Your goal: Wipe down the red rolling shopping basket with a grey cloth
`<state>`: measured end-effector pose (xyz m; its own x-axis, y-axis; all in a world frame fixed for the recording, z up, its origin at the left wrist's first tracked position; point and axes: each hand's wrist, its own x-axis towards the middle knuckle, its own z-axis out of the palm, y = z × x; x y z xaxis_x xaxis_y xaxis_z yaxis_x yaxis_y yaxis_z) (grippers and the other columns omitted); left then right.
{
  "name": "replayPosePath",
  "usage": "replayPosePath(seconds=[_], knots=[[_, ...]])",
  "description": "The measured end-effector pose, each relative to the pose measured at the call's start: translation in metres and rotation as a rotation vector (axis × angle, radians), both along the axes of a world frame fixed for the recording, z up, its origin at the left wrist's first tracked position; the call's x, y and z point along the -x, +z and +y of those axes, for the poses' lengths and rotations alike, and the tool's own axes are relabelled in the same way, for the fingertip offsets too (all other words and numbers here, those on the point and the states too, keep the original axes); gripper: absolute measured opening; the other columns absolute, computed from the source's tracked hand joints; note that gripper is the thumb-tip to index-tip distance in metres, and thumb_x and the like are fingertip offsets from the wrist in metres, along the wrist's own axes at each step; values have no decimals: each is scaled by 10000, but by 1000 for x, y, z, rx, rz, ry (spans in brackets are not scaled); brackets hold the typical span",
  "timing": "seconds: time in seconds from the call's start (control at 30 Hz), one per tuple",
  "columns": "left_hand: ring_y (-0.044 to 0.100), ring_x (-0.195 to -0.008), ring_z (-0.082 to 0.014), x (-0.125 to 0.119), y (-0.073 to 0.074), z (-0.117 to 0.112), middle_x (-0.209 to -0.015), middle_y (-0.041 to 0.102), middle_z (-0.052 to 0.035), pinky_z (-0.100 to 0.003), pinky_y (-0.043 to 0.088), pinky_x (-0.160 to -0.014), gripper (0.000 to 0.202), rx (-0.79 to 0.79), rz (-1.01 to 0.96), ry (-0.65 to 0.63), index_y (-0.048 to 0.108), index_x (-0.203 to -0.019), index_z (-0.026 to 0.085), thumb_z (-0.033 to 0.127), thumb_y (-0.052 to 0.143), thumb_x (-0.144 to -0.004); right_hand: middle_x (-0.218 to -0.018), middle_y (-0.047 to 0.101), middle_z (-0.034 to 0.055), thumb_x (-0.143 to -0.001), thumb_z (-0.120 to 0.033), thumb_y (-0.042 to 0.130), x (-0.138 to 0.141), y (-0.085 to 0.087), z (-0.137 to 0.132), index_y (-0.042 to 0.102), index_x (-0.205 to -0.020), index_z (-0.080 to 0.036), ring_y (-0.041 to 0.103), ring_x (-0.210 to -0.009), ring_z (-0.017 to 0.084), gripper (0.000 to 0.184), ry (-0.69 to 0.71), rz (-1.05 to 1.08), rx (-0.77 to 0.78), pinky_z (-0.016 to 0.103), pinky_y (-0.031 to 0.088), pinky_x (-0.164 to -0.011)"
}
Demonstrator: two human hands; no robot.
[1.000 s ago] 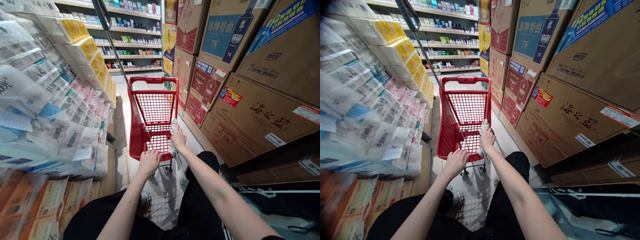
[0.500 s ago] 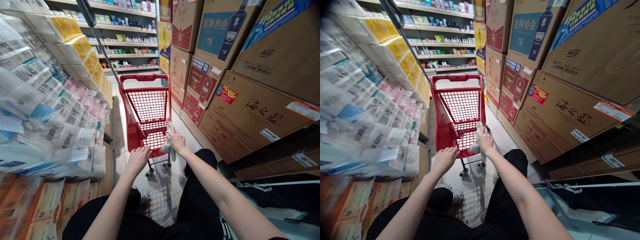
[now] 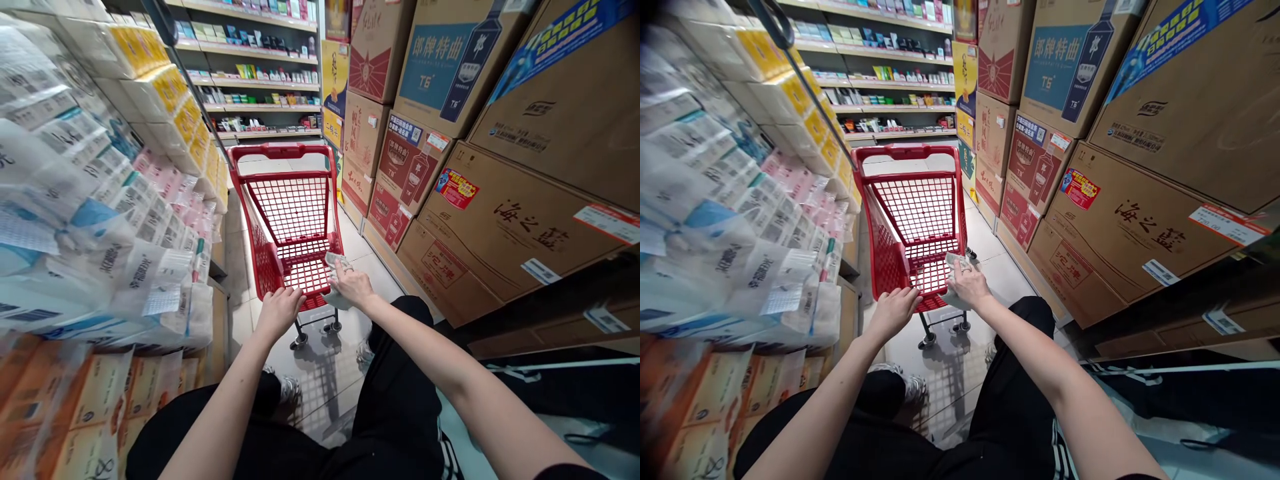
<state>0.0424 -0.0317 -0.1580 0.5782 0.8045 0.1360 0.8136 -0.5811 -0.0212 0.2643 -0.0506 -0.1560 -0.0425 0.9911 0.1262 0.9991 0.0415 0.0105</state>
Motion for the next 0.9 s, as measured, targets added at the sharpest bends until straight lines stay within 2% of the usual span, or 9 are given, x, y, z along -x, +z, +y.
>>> replayPosePath(seconds=[0.07,0.13,0.27,0.33,0.4,0.5,0.7,0.8,0.9], knots=[[532,-875,-236,0,-2,1,-895,633,-64,-349,270,-695,367,1,2,0,552,-931,218,417,246,-962,-1119,576,223,-911,-573,359,-3,-4,-7,223,-1464,-103,578,-947,276,738,70,-27,-36,364,496,-709],[532,-885,-239,0,-3,2,-904,633,-66,-351,272,-701,362,2,6,5,551,-949,217,415,248,-961,-1160,550,229,-894,-512,457,-5,-7,-11,205,-1464,-88,541,-988,283,754,97,-46,-57,369,489,-731],[532,-889,-241,-1,-5,2,-906,633,-63,-355,273,-703,362,-2,19,8,544,-945,216,418,243,-962,-1053,591,191,-928,-189,389,-10,-5,-9,345,-1397,-92,537,-909,244,481,121,-95,-66,345,471,-699],[532,-884,-240,-1,-5,2,-896,631,-58,-355,271,-701,366,-4,22,6,540,-928,217,420,237,-963,-1023,593,174,-922,-141,366,-13,1,-5,489,-1269,-100,519,-929,249,370,203,-120,-94,340,461,-694],[532,-882,-239,-1,-5,2,-891,631,-58,-355,270,-701,367,-7,22,6,537,-919,218,420,234,-964,-1028,580,166,-915,-147,395,-14,6,-1,580,-1105,-105,494,-966,260,269,304,-141,-119,335,450,-694],[534,-885,-240,-3,-5,3,-896,632,-62,-357,269,-700,371,-11,23,13,537,-905,216,422,233,-963,-1011,564,159,-910,-152,413,-5,8,3,605,-965,-101,480,-951,257,206,390,-154,-143,338,435,-700],[543,-884,-239,-5,-3,2,-894,640,-64,-357,281,-695,377,-13,-18,13,540,-897,214,431,238,-960,-985,553,143,-920,-150,393,34,-2,10,585,-968,-105,475,-926,247,203,516,-129,-186,358,404,-733],[554,-875,-227,4,-2,7,-887,647,-64,-348,300,-700,379,32,-62,-22,547,-866,213,418,243,-960,-997,558,133,-931,-184,403,27,-2,12,585,-964,-125,470,-940,242,194,527,-129,-186,366,388,-770],[567,-837,-211,15,-2,12,-865,653,-58,-339,330,-708,394,94,-98,-50,560,-852,215,407,233,-962,-1046,557,138,-932,-213,433,2,-1,11,584,-979,-138,458,-979,241,175,490,-132,-193,387,369,-822]])
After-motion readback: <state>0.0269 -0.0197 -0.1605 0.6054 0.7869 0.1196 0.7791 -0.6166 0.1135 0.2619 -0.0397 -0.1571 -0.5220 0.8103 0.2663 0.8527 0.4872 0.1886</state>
